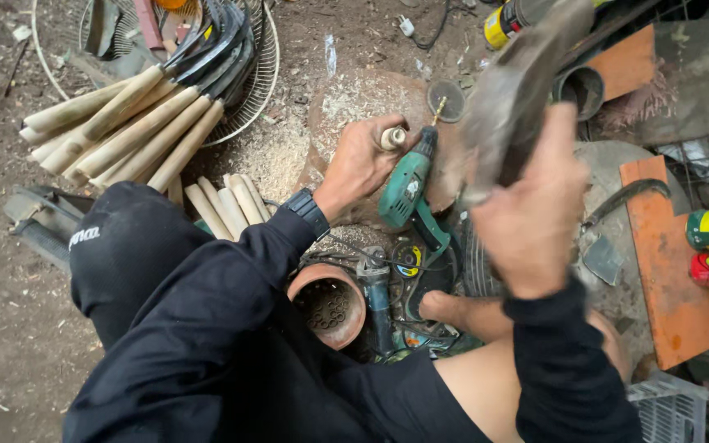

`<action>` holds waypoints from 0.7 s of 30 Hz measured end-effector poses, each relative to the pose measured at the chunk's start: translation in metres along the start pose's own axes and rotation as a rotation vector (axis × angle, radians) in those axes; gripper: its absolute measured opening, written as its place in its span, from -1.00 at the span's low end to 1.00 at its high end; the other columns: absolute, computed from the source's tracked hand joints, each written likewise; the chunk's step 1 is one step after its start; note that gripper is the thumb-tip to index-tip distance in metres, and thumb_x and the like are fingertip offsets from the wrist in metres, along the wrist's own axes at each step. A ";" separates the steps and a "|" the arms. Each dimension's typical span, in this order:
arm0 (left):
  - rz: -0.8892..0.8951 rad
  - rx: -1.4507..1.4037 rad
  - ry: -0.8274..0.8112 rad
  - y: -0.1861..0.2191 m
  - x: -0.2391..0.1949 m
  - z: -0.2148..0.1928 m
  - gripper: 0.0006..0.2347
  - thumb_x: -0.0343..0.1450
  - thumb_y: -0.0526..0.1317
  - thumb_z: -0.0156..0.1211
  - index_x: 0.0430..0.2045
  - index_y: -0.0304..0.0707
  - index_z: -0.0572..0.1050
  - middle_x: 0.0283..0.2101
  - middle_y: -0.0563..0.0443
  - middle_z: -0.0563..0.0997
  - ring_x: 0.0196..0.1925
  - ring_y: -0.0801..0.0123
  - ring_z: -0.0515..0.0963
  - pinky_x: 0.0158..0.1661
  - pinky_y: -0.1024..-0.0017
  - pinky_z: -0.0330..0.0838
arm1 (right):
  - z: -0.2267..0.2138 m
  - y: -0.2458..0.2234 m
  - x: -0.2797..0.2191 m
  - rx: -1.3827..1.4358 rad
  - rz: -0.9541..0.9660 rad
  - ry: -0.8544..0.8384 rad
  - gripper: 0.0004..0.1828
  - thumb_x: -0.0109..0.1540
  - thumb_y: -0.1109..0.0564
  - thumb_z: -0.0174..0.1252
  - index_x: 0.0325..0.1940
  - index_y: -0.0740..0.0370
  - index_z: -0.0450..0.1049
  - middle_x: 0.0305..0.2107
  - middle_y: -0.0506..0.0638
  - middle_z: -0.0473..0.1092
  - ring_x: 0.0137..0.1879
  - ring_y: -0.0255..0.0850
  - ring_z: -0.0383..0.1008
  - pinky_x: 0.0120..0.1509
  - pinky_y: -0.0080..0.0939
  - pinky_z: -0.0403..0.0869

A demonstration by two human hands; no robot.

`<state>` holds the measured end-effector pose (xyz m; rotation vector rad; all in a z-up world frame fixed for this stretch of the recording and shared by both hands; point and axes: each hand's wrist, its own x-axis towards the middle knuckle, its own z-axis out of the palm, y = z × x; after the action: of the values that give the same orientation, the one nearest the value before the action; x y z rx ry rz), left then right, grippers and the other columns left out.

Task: The person drills holes into wooden handles, then inserts and secures metal sickle blades into the handles using a hammer. The person repeats this process for multiple handles and blades.

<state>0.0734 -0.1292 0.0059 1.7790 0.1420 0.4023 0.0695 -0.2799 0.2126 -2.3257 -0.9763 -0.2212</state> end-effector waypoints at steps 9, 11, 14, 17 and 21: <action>0.188 -0.175 0.015 -0.015 -0.002 -0.006 -0.92 0.43 -0.32 0.23 -0.39 -0.37 0.50 -0.46 0.00 0.56 -0.41 0.40 0.48 -0.29 0.37 0.46 | 0.063 0.056 -0.016 -0.090 0.149 -0.335 -0.58 0.24 0.17 0.23 0.11 0.32 0.27 -0.38 0.42 0.48 -0.21 0.37 0.50 -0.18 0.32 0.42; 0.010 -0.271 0.016 -0.002 0.005 -0.007 -0.87 0.45 -0.22 0.24 -0.41 -0.29 0.50 -0.46 0.10 0.56 -0.43 0.48 0.46 -0.37 0.43 0.43 | 0.048 0.057 -0.013 -0.016 0.105 -0.255 -0.63 0.28 0.20 0.24 0.09 0.30 0.29 -0.33 0.34 0.50 -0.20 0.24 0.56 -0.18 0.21 0.47; -0.240 -0.399 -0.011 0.022 0.008 -0.020 -0.80 0.40 -0.12 0.34 -0.48 -0.25 0.51 -0.53 0.14 0.52 -0.54 0.53 0.42 -0.50 0.48 0.36 | 0.027 0.052 -0.004 0.251 0.074 -0.163 -0.74 0.32 0.26 0.24 -0.02 0.30 0.30 -0.30 0.12 0.49 -0.29 -0.10 0.57 -0.22 -0.06 0.53; -0.318 -0.522 -0.009 0.046 0.006 -0.030 -0.76 0.36 -0.12 0.41 -0.44 -0.29 0.51 -0.54 0.15 0.51 -0.58 0.59 0.40 -0.54 0.53 0.35 | 0.013 0.047 0.001 0.547 0.392 -0.221 -0.76 0.32 0.27 0.21 -0.03 0.29 0.29 -0.40 -0.07 0.39 -0.49 -0.36 0.41 -0.45 -0.31 0.43; -0.371 -0.606 -0.015 0.064 0.003 -0.037 -0.75 0.37 -0.14 0.40 -0.40 -0.40 0.52 -0.53 0.13 0.51 -0.62 0.62 0.41 -0.58 0.58 0.35 | 0.006 0.043 0.004 0.496 0.462 -0.217 -0.77 0.29 0.28 0.23 -0.06 0.26 0.32 -0.43 -0.11 0.39 -0.53 -0.42 0.37 -0.50 -0.39 0.37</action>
<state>0.0556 -0.1107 0.0754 1.1268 0.2999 0.1387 0.1014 -0.2976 0.1894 -2.0567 -0.4858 0.4216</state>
